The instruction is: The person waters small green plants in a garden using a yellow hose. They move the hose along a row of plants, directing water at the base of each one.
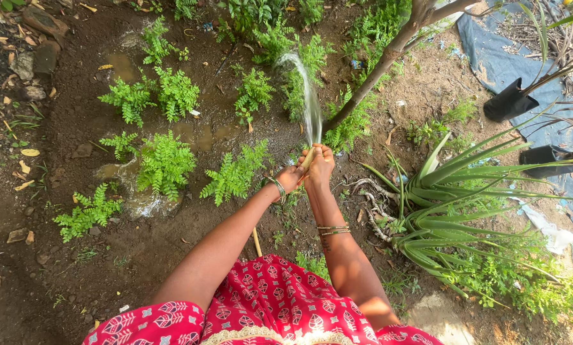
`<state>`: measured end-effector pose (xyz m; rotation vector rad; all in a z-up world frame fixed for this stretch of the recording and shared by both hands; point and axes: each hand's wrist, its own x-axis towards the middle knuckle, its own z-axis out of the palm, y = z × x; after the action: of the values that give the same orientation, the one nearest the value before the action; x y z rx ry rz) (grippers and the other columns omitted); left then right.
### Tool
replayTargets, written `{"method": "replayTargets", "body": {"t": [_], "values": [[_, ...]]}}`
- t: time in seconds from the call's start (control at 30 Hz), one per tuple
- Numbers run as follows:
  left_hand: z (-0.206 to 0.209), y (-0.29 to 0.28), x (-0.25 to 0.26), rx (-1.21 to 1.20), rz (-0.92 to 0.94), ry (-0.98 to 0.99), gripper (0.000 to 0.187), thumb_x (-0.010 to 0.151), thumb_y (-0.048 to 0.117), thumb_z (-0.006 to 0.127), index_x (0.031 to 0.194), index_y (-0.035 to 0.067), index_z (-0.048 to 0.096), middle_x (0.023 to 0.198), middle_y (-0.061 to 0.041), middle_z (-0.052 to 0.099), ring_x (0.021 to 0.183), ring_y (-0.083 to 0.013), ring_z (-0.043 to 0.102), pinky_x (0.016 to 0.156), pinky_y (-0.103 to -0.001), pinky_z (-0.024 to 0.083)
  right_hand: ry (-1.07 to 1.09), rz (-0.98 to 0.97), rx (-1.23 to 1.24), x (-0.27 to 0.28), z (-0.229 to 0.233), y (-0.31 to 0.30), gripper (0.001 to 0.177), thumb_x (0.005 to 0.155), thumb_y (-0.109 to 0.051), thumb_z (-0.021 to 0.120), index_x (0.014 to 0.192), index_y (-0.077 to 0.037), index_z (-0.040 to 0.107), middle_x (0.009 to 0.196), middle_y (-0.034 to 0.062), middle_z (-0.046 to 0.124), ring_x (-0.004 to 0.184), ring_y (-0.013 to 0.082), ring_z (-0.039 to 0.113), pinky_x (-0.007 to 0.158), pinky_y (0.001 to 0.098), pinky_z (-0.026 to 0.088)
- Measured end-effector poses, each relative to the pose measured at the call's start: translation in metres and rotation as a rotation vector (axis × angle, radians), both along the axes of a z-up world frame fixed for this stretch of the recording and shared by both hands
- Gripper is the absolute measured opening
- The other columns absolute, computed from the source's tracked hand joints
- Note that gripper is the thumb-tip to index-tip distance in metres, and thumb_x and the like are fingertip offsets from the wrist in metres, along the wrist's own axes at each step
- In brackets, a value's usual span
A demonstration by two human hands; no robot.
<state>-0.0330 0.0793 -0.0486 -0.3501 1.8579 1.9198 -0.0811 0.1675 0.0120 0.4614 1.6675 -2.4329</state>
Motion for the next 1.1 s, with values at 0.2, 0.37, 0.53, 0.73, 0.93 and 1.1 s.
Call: {"method": "replayTargets", "body": {"t": [0.2,0.37,0.53,0.73,0.93,1.1], "values": [[-0.008,-0.001,0.001,-0.006,0.02,0.031,0.046,0.11,0.041,0.039,0.087,0.009,0.062,0.067,0.002,0.054,0.059,-0.011,0.049,0.056,-0.031,0.042,0.019,0.012,0.012,0.001,0.0,-0.001,0.015,0.11,-0.018,0.042,0.115,-0.006,0.049,0.081,0.0124,0.063,0.059,0.0188,0.061,0.05,0.0336,0.054],[-0.009,-0.002,-0.001,0.058,0.024,0.088,0.045,0.11,0.042,0.039,0.087,0.01,0.061,0.068,0.003,0.053,0.061,-0.0112,0.047,0.058,-0.03,0.042,0.03,0.011,0.011,0.001,0.003,-0.003,0.016,0.11,-0.018,0.042,0.115,-0.006,0.05,0.082,0.0124,0.064,0.059,0.0184,0.061,0.05,0.033,0.054],[-0.006,-0.002,-0.004,0.073,0.044,0.092,0.043,0.11,0.041,0.041,0.089,0.01,0.062,0.07,0.002,0.054,0.063,-0.0109,0.047,0.06,-0.03,0.042,0.05,0.015,0.014,-0.003,0.007,-0.004,0.016,0.11,-0.019,0.042,0.114,-0.006,0.05,0.082,0.0125,0.064,0.058,0.0183,0.061,0.05,0.0325,0.054],[0.0,0.001,-0.015,0.134,0.029,0.115,0.044,0.11,0.041,0.039,0.09,0.008,0.061,0.074,0.001,0.056,0.066,-0.0123,0.05,0.064,-0.03,0.046,0.062,0.007,0.039,-0.01,0.013,-0.004,0.015,0.109,-0.018,0.046,0.113,-0.006,0.052,0.08,0.0107,0.063,0.056,0.0167,0.058,0.048,0.0315,0.052],[0.007,0.001,-0.017,-0.085,0.005,0.026,0.051,0.11,0.045,0.038,0.086,0.006,0.062,0.072,-0.001,0.056,0.065,-0.0145,0.051,0.062,-0.034,0.044,0.093,0.014,0.043,-0.012,0.019,-0.004,0.014,0.108,-0.017,0.046,0.113,-0.006,0.053,0.08,0.0089,0.063,0.056,0.0144,0.058,0.048,0.0286,0.052],[0.001,0.005,-0.019,0.055,0.024,0.051,0.044,0.109,0.045,0.038,0.092,0.011,0.062,0.077,0.001,0.057,0.069,-0.0124,0.05,0.065,-0.032,0.045,0.074,0.011,0.082,-0.012,0.02,-0.002,0.013,0.108,-0.015,0.045,0.112,-0.006,0.054,0.078,0.0089,0.064,0.056,0.0145,0.059,0.047,0.028,0.051]]}}
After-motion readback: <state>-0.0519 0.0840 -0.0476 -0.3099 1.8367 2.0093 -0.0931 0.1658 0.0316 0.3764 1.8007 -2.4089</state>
